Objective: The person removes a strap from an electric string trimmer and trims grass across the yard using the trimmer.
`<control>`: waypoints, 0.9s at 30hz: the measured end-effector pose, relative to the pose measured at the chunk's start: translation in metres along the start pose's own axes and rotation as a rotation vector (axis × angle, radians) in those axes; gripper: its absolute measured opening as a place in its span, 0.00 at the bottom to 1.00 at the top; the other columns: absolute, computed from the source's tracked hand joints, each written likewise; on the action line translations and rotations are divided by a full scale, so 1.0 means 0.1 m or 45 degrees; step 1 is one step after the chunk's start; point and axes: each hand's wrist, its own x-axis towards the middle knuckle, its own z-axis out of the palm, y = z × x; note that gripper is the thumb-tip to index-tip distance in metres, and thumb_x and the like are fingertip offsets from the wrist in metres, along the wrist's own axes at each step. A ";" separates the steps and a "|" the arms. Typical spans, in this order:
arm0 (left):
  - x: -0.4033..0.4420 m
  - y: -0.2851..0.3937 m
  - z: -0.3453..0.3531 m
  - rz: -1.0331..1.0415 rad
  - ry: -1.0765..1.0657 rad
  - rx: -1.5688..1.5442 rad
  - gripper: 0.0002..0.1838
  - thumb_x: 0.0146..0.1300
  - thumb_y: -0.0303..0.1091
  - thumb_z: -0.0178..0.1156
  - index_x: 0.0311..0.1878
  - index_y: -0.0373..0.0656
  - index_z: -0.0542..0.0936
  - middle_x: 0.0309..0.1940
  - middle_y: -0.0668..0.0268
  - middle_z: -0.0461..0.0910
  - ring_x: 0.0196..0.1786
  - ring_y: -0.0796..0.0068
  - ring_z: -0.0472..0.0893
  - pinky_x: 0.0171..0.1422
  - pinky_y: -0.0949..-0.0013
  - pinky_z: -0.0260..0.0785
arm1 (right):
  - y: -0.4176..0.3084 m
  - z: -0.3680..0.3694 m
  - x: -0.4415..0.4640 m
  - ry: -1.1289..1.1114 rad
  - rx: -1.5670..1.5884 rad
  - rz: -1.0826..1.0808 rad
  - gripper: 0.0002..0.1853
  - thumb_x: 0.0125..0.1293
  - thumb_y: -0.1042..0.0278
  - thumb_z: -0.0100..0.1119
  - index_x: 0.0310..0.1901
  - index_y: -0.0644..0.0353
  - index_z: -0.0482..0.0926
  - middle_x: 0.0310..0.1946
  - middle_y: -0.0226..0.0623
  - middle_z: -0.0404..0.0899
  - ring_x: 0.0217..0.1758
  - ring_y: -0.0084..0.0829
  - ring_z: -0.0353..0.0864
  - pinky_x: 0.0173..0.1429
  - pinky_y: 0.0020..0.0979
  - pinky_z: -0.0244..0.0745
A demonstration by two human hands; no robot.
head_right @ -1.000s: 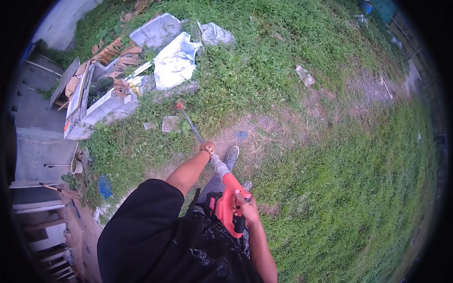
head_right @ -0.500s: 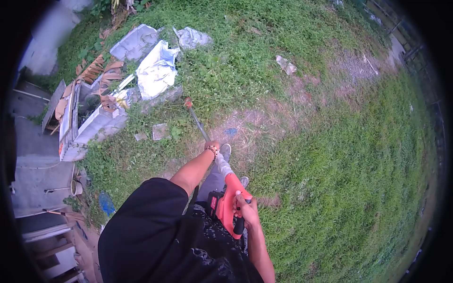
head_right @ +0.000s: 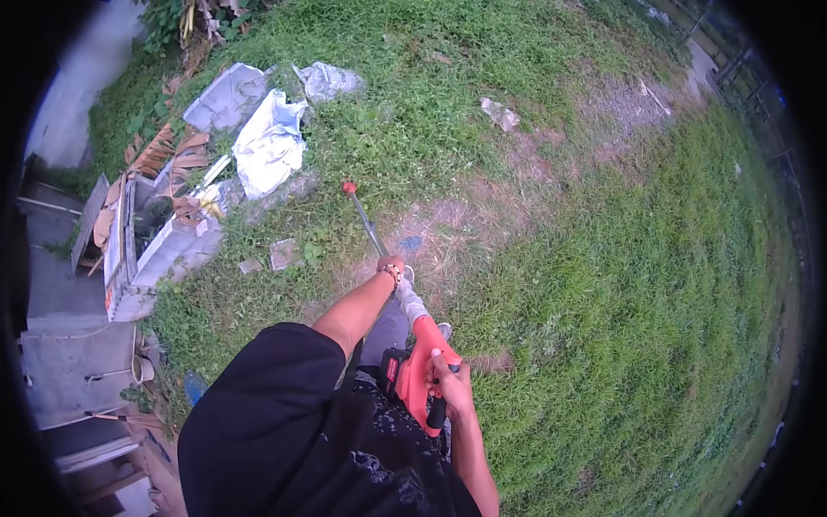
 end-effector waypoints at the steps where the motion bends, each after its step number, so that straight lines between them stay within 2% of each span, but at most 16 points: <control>1: -0.06 0.06 -0.06 0.007 -0.008 0.015 0.13 0.63 0.37 0.51 0.41 0.43 0.84 0.39 0.60 0.84 0.43 0.64 0.84 0.41 0.61 0.78 | 0.00 -0.02 -0.01 0.008 -0.001 0.000 0.17 0.67 0.56 0.55 0.27 0.59 0.71 0.16 0.28 0.70 0.14 0.20 0.70 0.15 0.19 0.61; 2: -0.11 0.11 -0.12 0.013 -0.015 0.030 0.13 0.63 0.35 0.51 0.41 0.44 0.84 0.40 0.61 0.84 0.44 0.65 0.84 0.41 0.61 0.78 | 0.00 -0.03 -0.02 0.014 -0.002 0.001 0.16 0.68 0.57 0.55 0.27 0.59 0.71 0.16 0.29 0.70 0.15 0.20 0.70 0.16 0.20 0.61; 5: -0.25 0.31 -0.26 -0.702 -0.010 -1.184 0.13 0.61 0.36 0.53 0.44 0.43 0.83 0.42 0.61 0.84 0.46 0.65 0.83 0.42 0.61 0.78 | 0.01 -0.05 -0.07 0.042 -0.004 -0.027 0.15 0.68 0.57 0.55 0.28 0.58 0.71 0.16 0.29 0.70 0.16 0.21 0.70 0.16 0.20 0.61; 11: -0.79 0.87 -0.75 -0.575 -0.022 -1.344 0.20 0.59 0.45 0.55 0.42 0.38 0.81 0.41 0.51 0.82 0.45 0.53 0.82 0.44 0.62 0.75 | -0.03 0.03 -0.31 0.243 -0.044 -0.088 0.16 0.67 0.56 0.56 0.28 0.59 0.72 0.17 0.28 0.71 0.17 0.19 0.70 0.17 0.20 0.61; 14: -0.85 1.13 -0.74 -0.530 -0.024 -1.554 0.18 0.61 0.47 0.53 0.32 0.40 0.80 0.28 0.56 0.82 0.30 0.57 0.82 0.32 0.61 0.74 | -0.01 0.07 -0.40 0.323 -0.255 -0.177 0.16 0.65 0.56 0.58 0.28 0.62 0.74 0.16 0.31 0.73 0.18 0.21 0.72 0.21 0.24 0.65; 15: -0.73 1.23 -0.62 -0.492 -0.118 -1.748 0.17 0.61 0.46 0.53 0.30 0.40 0.78 0.24 0.57 0.79 0.26 0.60 0.80 0.29 0.60 0.72 | -0.01 0.08 -0.42 0.337 -0.355 -0.216 0.16 0.64 0.57 0.60 0.29 0.63 0.75 0.16 0.33 0.74 0.18 0.22 0.73 0.22 0.26 0.67; 17: -0.39 1.34 -0.29 -0.408 -0.307 -2.139 0.18 0.62 0.46 0.53 0.25 0.40 0.74 0.17 0.61 0.74 0.18 0.66 0.76 0.21 0.59 0.68 | -0.15 0.14 -0.52 0.438 -0.766 -0.460 0.15 0.61 0.60 0.61 0.31 0.66 0.77 0.17 0.38 0.75 0.20 0.26 0.75 0.27 0.31 0.70; 18: -0.66 1.34 -0.54 -0.318 -0.508 -2.371 0.21 0.63 0.48 0.52 0.20 0.46 0.65 0.10 0.67 0.63 0.10 0.68 0.65 0.16 0.61 0.63 | -0.21 0.16 -0.56 0.484 -0.973 -0.581 0.14 0.59 0.61 0.62 0.32 0.68 0.78 0.17 0.41 0.75 0.21 0.29 0.76 0.29 0.33 0.71; 19: -0.79 1.40 -0.65 -0.350 -0.523 -2.461 0.21 0.63 0.48 0.52 0.19 0.47 0.64 0.10 0.67 0.62 0.10 0.69 0.65 0.15 0.62 0.62 | -0.24 0.11 -0.58 0.509 -1.060 -0.488 0.14 0.56 0.64 0.62 0.36 0.69 0.78 0.19 0.45 0.76 0.23 0.33 0.77 0.34 0.36 0.72; 21: -0.83 1.52 -0.62 -0.378 -0.578 -2.644 0.21 0.64 0.48 0.53 0.18 0.48 0.63 0.09 0.69 0.60 0.09 0.70 0.62 0.14 0.63 0.60 | -0.25 -0.06 -0.62 0.511 -1.162 -0.542 0.12 0.55 0.66 0.61 0.35 0.69 0.78 0.19 0.45 0.76 0.23 0.33 0.76 0.34 0.35 0.72; 25: -0.96 1.44 -0.57 -0.447 -0.521 -2.676 0.21 0.61 0.47 0.56 0.19 0.48 0.62 0.10 0.70 0.60 0.09 0.71 0.62 0.14 0.63 0.61 | -0.44 -0.30 -0.72 0.386 -1.281 -0.508 0.11 0.53 0.69 0.59 0.35 0.69 0.77 0.20 0.48 0.76 0.22 0.34 0.76 0.34 0.36 0.72; 27: -1.08 1.28 -0.54 -0.614 -0.471 -2.724 0.21 0.61 0.47 0.57 0.20 0.48 0.63 0.10 0.70 0.60 0.09 0.71 0.63 0.14 0.63 0.61 | -0.52 -0.33 -0.77 0.319 -1.337 -0.513 0.12 0.51 0.70 0.59 0.35 0.69 0.77 0.20 0.48 0.76 0.22 0.34 0.76 0.34 0.35 0.71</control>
